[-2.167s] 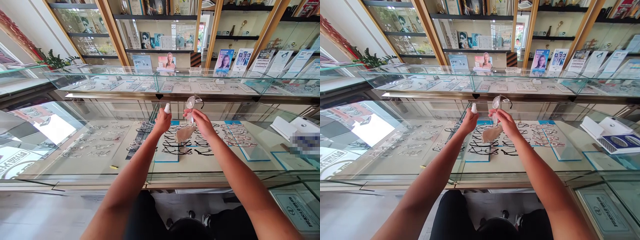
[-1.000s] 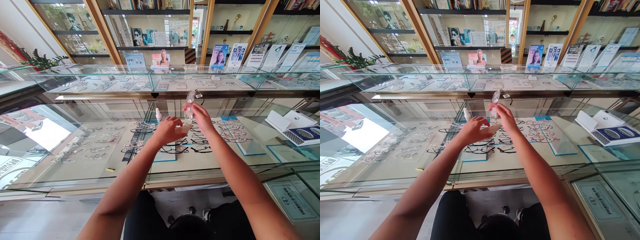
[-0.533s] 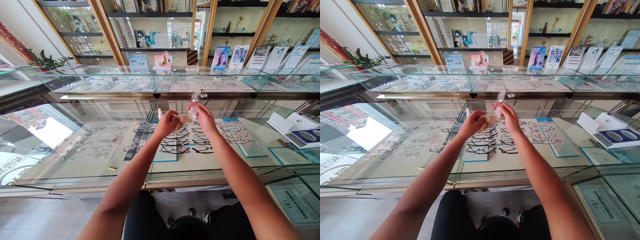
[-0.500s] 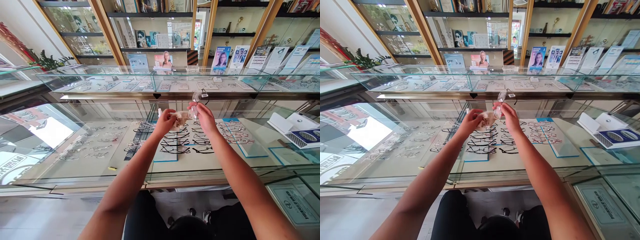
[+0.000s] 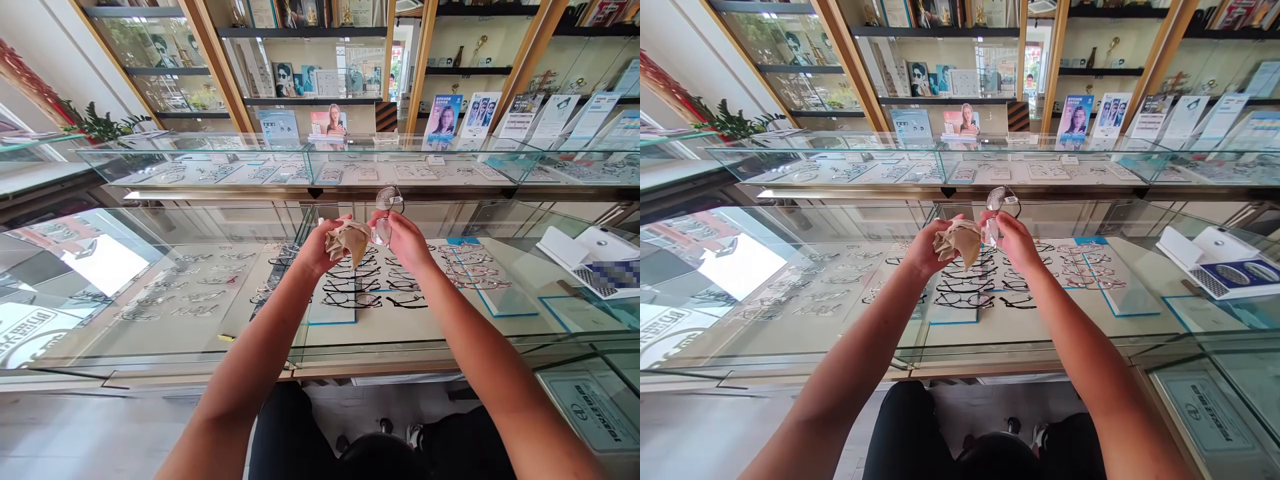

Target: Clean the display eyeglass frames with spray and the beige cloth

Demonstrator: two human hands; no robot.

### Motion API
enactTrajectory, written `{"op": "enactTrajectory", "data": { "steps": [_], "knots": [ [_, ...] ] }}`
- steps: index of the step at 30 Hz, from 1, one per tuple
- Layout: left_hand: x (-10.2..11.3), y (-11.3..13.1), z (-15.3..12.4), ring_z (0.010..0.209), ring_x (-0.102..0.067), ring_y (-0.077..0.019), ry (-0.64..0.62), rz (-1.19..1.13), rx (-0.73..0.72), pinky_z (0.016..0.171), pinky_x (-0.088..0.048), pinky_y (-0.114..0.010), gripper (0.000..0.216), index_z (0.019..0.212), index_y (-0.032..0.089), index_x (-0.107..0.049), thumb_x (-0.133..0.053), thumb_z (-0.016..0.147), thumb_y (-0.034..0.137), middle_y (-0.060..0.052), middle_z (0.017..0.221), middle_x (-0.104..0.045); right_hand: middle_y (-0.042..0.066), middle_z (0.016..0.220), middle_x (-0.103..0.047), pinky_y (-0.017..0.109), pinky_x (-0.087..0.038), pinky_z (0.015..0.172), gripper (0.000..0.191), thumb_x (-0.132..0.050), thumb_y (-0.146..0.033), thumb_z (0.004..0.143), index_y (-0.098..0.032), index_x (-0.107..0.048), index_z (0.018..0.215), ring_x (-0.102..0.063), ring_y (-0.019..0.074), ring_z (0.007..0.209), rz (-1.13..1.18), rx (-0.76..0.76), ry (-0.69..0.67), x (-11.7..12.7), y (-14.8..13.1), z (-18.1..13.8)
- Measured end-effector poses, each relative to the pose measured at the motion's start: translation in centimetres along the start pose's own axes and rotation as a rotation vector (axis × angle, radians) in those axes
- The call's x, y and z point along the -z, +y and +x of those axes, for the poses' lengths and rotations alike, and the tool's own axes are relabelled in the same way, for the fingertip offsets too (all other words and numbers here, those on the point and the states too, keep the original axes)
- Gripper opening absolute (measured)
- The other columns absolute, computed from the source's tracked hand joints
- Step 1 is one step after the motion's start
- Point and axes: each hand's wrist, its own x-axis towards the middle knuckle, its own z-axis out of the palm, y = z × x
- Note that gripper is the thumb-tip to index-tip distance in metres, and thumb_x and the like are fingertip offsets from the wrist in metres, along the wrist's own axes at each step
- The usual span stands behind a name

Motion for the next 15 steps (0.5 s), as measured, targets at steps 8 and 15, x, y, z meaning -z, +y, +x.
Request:
{"op": "enactTrajectory", "data": {
  "steps": [8, 15],
  "knots": [
    [-0.65, -0.36, -0.64, 0.08, -0.077, -0.0175, -0.103, 0.132, -0.011, 0.07, -0.058, -0.027, 0.05, 0.12, 0.018, -0.077, -0.086, 0.072, 0.017, -0.005, 0.1, -0.084, 0.008, 0.12, -0.085, 0.05, -0.069, 0.098, 0.047, -0.089, -0.068, 0.087, -0.031, -0.084, 0.114, -0.075, 0.0327, 0.127, 0.064, -0.039, -0.029, -0.4, -0.3, -0.19],
    [-0.8, -0.67, -0.69, 0.085, -0.074, -0.0195, -0.021, 0.26, -0.047, 0.073, -0.053, -0.028, 0.053, 0.116, 0.018, -0.08, -0.096, 0.07, 0.039, -0.007, 0.106, -0.083, 0.007, 0.108, -0.086, 0.048, -0.06, 0.114, 0.043, -0.09, -0.066, 0.086, -0.03, -0.084, 0.11, -0.077, 0.0308, 0.127, 0.054, 0.044, 0.049, -0.47, -0.16, -0.02]
  ]
}}
